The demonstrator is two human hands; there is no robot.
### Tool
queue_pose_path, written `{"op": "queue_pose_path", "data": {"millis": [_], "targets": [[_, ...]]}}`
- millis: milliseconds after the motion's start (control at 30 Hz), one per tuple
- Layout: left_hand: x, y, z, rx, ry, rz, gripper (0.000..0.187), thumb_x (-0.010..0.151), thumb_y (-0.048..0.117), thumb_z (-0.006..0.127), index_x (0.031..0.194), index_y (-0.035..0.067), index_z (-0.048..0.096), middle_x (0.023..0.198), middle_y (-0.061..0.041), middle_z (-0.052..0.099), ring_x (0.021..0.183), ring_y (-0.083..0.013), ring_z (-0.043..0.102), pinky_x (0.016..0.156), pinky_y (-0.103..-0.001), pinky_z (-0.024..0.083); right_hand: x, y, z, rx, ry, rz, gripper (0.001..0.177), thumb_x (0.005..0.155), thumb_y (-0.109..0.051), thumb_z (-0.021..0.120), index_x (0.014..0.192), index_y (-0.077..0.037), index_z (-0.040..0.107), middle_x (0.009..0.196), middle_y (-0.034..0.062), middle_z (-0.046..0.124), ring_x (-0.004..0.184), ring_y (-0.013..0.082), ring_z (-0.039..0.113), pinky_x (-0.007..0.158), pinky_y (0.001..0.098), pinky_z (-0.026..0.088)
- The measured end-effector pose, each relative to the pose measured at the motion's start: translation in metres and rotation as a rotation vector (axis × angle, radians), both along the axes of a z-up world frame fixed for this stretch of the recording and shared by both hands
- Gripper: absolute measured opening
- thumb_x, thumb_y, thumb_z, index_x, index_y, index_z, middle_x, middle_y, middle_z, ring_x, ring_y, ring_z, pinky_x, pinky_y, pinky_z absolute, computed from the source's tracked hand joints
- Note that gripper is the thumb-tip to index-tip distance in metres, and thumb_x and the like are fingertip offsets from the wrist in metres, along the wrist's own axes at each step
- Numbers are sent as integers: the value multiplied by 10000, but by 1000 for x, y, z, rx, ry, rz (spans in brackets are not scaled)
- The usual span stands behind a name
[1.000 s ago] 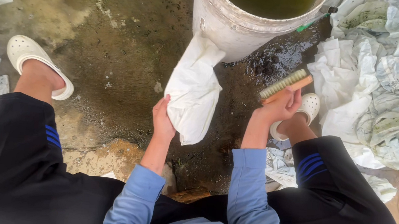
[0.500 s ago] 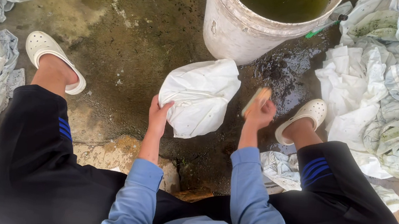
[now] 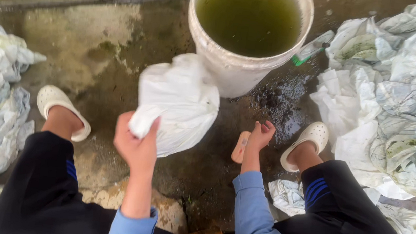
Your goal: The person scrubs a white cloth with a brush on a concrete floor, repeatedly dipping it into a bucket of water to rinse. The person continues scrubbing and rinsing the cloth throughout the clip.
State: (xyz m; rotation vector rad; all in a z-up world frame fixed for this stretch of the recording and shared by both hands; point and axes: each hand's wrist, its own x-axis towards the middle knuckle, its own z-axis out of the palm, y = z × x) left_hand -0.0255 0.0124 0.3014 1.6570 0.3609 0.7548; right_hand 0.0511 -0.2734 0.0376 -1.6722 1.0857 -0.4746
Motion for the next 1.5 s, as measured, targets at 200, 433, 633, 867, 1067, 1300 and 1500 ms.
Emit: {"op": "queue_pose_path", "data": {"millis": [200,433,633,867,1067,1300,1500], "targets": [[29,15,61,593,-604,339,554,787,260,870,1064,-107,561,930,-223,521,840,-325,549,839,-377,450,18,-8,43,397,-267,-140,227,848,-126,601,1074,-148,583,968,74,620,833,186,604,658,290,494],[146,-65,150,445,-938,147,346,954,132,689,1188,-50,510,1066,-158,520,980,-280,555,938,-363,397,34,15,259,226,-801,-20,176,859,-12,536,962,-141,596,848,33,600,758,102,540,633,191,434],[224,-134,112,441,-486,-73,329,947,272,640,1215,120,525,1008,-128,639,894,-390,655,793,-414,508,70,-17,417,-229,-1213,447,113,903,-49,555,1004,-62,604,795,75,589,738,132,562,660,225,470],[248,-178,84,977,62,-327,661,907,71,648,1470,246,350,1170,-148,621,792,-302,705,634,-387,609,155,-29,412,-720,-961,830,248,801,-28,645,1011,-160,656,770,5,615,677,166,628,612,274,503],[319,-184,-39,1207,403,-530,540,860,239,606,1373,326,464,1200,-56,555,833,-355,694,676,-475,579,189,-30,324,-1194,2,1276,628,783,-291,675,1375,-251,472,1425,100,412,1229,412,485,913,511,521],[374,-148,-135,1135,723,-815,469,915,396,514,1374,382,418,1492,25,253,1348,-348,302,1083,-614,169,247,-15,247,-956,539,1482,701,827,-284,570,1483,-354,333,1622,8,109,1439,405,215,1146,502,307],[328,-158,-48,1185,1170,-1135,442,962,153,375,1364,-1,474,1545,-204,284,1422,-428,256,1197,-577,41,298,3,139,-993,851,1614,495,778,-181,543,1260,-107,624,1474,163,333,710,301,624,630,388,509]]}}
